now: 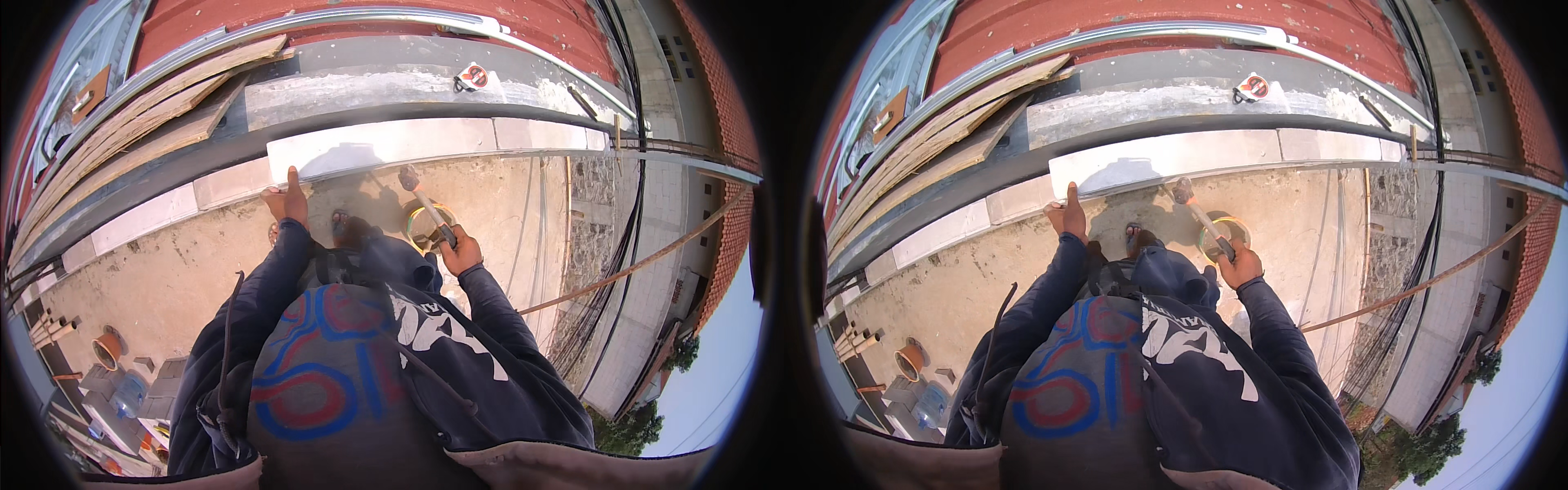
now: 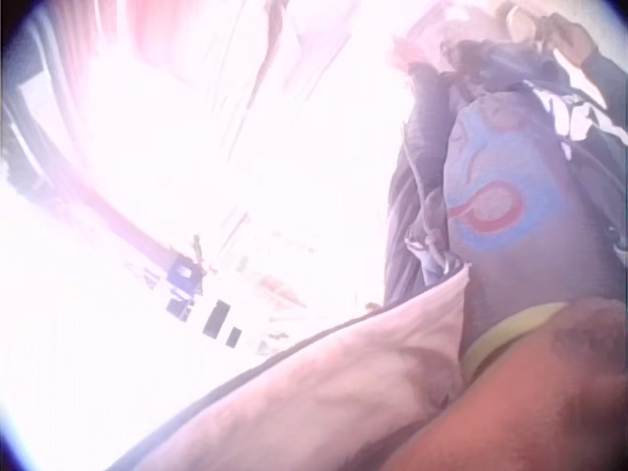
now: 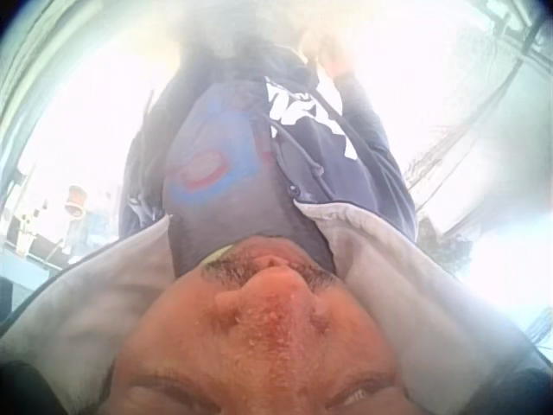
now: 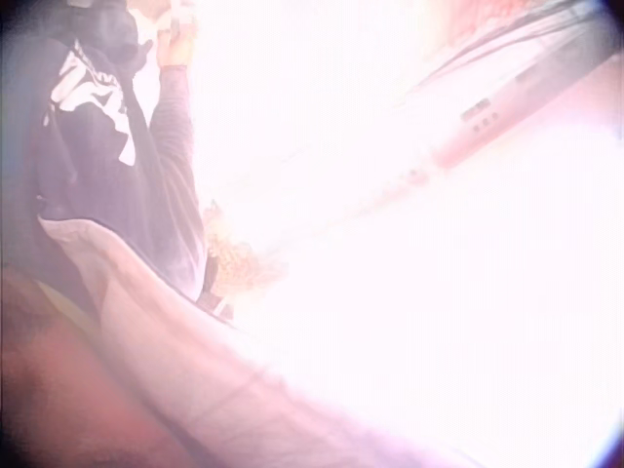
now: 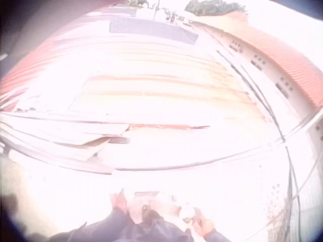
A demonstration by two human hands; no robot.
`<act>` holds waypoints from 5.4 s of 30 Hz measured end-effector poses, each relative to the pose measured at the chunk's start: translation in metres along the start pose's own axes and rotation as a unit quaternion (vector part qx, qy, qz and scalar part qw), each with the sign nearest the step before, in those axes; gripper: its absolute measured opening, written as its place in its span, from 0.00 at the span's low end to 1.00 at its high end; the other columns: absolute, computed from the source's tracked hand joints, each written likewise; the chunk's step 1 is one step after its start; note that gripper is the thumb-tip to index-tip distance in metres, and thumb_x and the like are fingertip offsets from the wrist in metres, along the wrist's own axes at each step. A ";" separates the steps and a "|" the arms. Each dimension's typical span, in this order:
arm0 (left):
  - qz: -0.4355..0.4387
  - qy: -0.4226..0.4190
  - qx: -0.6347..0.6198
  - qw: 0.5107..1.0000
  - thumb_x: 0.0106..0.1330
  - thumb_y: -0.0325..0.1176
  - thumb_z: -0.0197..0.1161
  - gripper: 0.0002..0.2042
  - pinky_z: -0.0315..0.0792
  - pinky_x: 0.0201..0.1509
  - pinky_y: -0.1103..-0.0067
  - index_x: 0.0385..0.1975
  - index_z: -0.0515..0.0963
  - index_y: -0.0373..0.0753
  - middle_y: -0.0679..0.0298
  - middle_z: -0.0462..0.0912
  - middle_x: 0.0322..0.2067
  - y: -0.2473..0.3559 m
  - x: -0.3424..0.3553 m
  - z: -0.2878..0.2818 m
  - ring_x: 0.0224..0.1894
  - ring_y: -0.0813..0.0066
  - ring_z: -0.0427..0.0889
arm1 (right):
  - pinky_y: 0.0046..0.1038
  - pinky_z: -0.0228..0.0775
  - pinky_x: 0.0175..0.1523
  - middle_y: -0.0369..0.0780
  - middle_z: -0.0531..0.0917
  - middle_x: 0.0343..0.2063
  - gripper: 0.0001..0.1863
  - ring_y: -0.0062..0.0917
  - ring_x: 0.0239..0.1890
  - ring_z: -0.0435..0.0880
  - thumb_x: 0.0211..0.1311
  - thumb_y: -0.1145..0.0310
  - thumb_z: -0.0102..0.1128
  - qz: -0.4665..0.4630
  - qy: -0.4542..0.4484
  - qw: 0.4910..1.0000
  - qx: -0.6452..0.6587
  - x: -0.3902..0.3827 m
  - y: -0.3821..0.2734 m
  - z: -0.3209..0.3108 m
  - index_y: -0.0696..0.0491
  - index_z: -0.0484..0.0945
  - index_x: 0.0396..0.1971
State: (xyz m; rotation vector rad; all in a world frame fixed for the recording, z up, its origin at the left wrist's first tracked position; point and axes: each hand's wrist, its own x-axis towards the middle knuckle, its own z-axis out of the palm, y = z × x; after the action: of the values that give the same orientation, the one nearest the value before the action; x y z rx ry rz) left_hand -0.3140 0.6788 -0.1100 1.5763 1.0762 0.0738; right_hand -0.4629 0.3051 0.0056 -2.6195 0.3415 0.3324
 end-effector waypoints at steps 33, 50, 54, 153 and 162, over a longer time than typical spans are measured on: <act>0.620 -0.244 0.610 0.430 0.56 0.48 0.80 0.50 0.61 0.77 0.55 0.79 0.59 0.63 0.54 0.61 0.78 0.108 -0.149 0.168 0.78 0.49 0.61 | 0.39 0.69 0.23 0.40 0.78 0.22 0.21 0.31 0.17 0.74 0.80 0.44 0.50 0.543 -0.016 0.449 0.710 0.025 0.180 0.222 0.48 0.74 0.44; 0.594 -0.184 0.659 0.424 0.56 0.51 0.81 0.50 0.62 0.72 0.47 0.78 0.56 0.78 0.49 0.61 0.73 0.088 -0.129 0.178 0.75 0.48 0.63 | 0.36 0.66 0.30 0.34 0.69 0.25 0.18 0.25 0.20 0.66 0.85 0.46 0.39 0.375 0.097 0.154 0.909 0.144 0.049 0.086 0.46 0.63 0.41; 0.595 -0.187 0.657 0.423 0.56 0.51 0.81 0.50 0.62 0.72 0.46 0.78 0.56 0.78 0.49 0.61 0.73 0.086 -0.127 0.179 0.75 0.47 0.63 | 0.31 0.65 0.31 0.31 0.65 0.25 0.16 0.22 0.22 0.65 0.86 0.50 0.40 0.408 0.126 0.113 0.897 0.155 0.032 0.051 0.46 0.66 0.43; 0.445 -0.400 0.527 0.604 0.63 0.39 0.78 0.27 0.74 0.71 0.71 0.64 0.83 0.47 0.55 0.87 0.58 0.162 0.114 -0.042 0.62 0.60 0.85 | 0.55 0.78 0.52 0.56 0.88 0.36 0.19 0.56 0.45 0.88 0.80 0.50 0.49 0.104 0.070 0.984 0.130 -0.047 -0.289 0.128 0.53 0.71 0.51; 0.448 -0.406 0.506 0.614 0.64 0.40 0.77 0.26 0.74 0.71 0.70 0.63 0.83 0.48 0.55 0.87 0.58 0.155 0.131 -0.044 0.62 0.59 0.85 | 0.55 0.77 0.52 0.59 0.87 0.36 0.21 0.57 0.45 0.88 0.79 0.49 0.49 0.166 0.052 0.978 0.118 -0.053 -0.311 0.153 0.53 0.70 0.52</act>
State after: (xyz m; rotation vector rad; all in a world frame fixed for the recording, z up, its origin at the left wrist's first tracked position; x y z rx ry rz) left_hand -0.1732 0.8119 -0.0343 2.6056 -0.6711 -0.6433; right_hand -0.4470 0.6546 0.0217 -2.3478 0.8081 0.2453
